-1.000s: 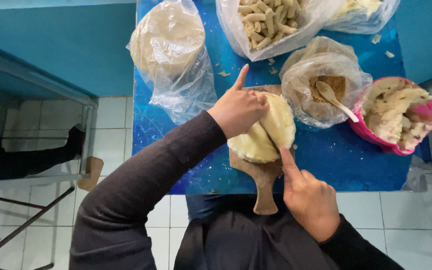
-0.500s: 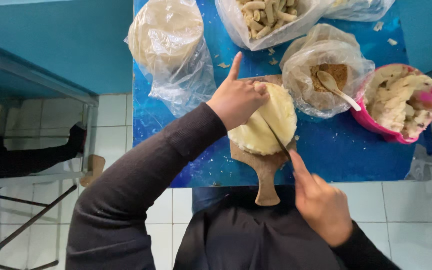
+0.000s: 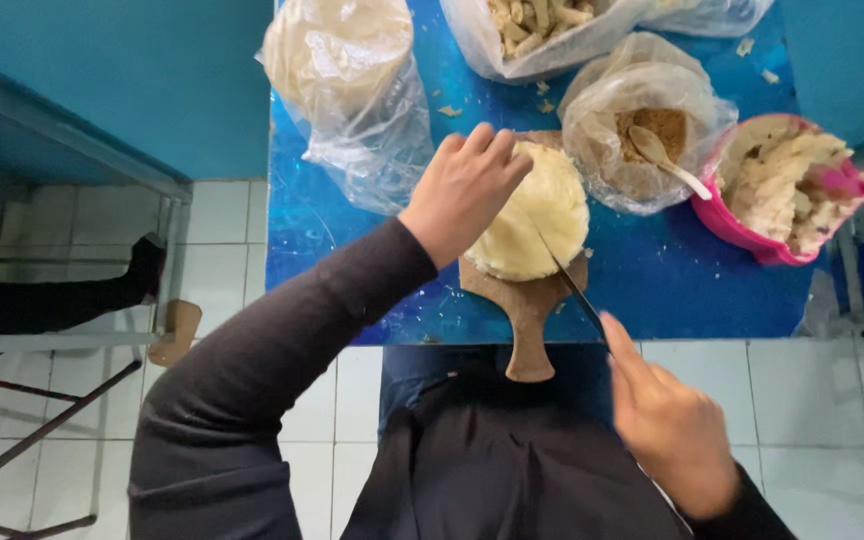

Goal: The person peels thin layers off a large round flatbread, pressing the disc on a wooden paddle board and pulling sheets away by hand. They then cut the stacked layers with a knife, fold and press the pieces, and arrange the slices on the board.

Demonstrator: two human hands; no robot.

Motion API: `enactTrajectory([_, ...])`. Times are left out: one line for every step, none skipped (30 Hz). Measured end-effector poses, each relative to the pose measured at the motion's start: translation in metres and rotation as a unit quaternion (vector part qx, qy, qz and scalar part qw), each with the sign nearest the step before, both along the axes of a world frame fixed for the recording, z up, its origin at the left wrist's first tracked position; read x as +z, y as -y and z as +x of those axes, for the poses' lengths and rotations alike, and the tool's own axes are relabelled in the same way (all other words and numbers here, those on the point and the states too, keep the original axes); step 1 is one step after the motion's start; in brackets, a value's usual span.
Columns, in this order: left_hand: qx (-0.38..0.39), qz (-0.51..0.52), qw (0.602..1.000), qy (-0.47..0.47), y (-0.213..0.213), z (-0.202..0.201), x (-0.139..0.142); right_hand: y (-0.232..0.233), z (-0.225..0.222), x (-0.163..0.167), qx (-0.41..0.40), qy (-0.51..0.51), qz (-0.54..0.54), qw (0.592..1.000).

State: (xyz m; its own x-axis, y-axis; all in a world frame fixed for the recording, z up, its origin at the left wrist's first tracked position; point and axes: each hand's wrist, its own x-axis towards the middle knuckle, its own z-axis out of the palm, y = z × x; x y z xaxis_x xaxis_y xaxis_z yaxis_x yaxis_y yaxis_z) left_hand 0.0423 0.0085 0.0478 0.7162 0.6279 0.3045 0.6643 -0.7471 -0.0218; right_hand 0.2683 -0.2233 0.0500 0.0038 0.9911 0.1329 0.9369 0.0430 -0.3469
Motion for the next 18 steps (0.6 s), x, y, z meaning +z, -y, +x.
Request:
enactTrajectory([0.010,0.000,1.000,0.013,0.002,-0.004,0.001,0.008,0.007,0.000,-0.006,0.001,-0.014,1.000])
enactTrajectory([0.017,-0.004,1.000,0.026,0.007,-0.008,0.000,0.017,0.016,0.000,-0.015,0.001,-0.030,0.999])
enactTrajectory([0.024,-0.010,0.999,0.038,0.013,-0.012,-0.002,0.023,0.026,-0.002,-0.016,-0.026,-0.037,0.999])
enactTrajectory([0.027,-0.043,0.997,0.063,0.017,-0.016,-0.004,0.027,0.039,-0.003,-0.016,-0.054,-0.045,0.997])
enactTrajectory([0.028,-0.077,0.993,0.087,0.021,-0.023,-0.005,0.031,0.051,-0.005,-0.018,-0.082,-0.053,0.995])
enactTrajectory([0.029,-0.109,0.987,0.111,0.025,-0.028,-0.007,0.033,0.065,-0.006,-0.034,-0.117,-0.095,0.988])
enactTrajectory([0.010,-0.099,0.987,0.126,0.028,-0.033,-0.008,0.034,0.079,-0.007,-0.049,-0.152,-0.135,0.978])
enactTrajectory([-0.010,-0.088,0.986,0.141,0.031,-0.037,-0.009,0.034,0.090,-0.009,-0.064,-0.185,-0.174,0.965])
enactTrajectory([-0.028,-0.077,0.984,0.156,0.032,-0.039,-0.009,0.035,0.097,-0.013,-0.074,-0.247,-0.165,0.952])
enactTrajectory([-0.038,-0.066,0.986,0.149,0.033,-0.040,-0.009,0.036,0.102,-0.017,-0.082,-0.308,-0.159,0.934])
enactTrajectory([-0.048,-0.054,0.987,0.141,0.034,-0.040,-0.009,0.034,0.105,-0.020,-0.090,-0.368,-0.152,0.913])
enactTrajectory([-0.057,-0.042,0.989,0.133,0.035,-0.039,-0.008,0.030,0.105,-0.026,-0.061,-0.417,-0.114,0.900])
enactTrajectory([-0.047,-0.045,0.989,0.129,0.036,-0.039,-0.007,0.024,0.099,-0.033,-0.031,-0.465,-0.075,0.882])
enactTrajectory([-0.037,-0.047,0.990,0.126,0.037,-0.037,-0.005,0.016,0.091,-0.040,0.000,-0.511,-0.036,0.859])
enactTrajectory([-0.028,-0.050,0.991,0.122,0.039,-0.035,-0.004,0.006,0.082,-0.046,-0.005,-0.519,-0.020,0.855])
enactTrajectory([-0.016,-0.063,0.991,0.118,0.041,-0.033,-0.002,-0.006,0.071,-0.052,-0.012,-0.526,-0.004,0.850])
enactTrajectory([-0.004,-0.076,0.991,0.112,0.042,-0.033,-0.001,-0.017,0.059,-0.055,-0.020,-0.534,0.012,0.845])
enactTrajectory([0.008,-0.089,0.990,0.107,0.042,-0.033,0.000,-0.028,0.049,-0.055,-0.036,-0.503,0.008,0.863])
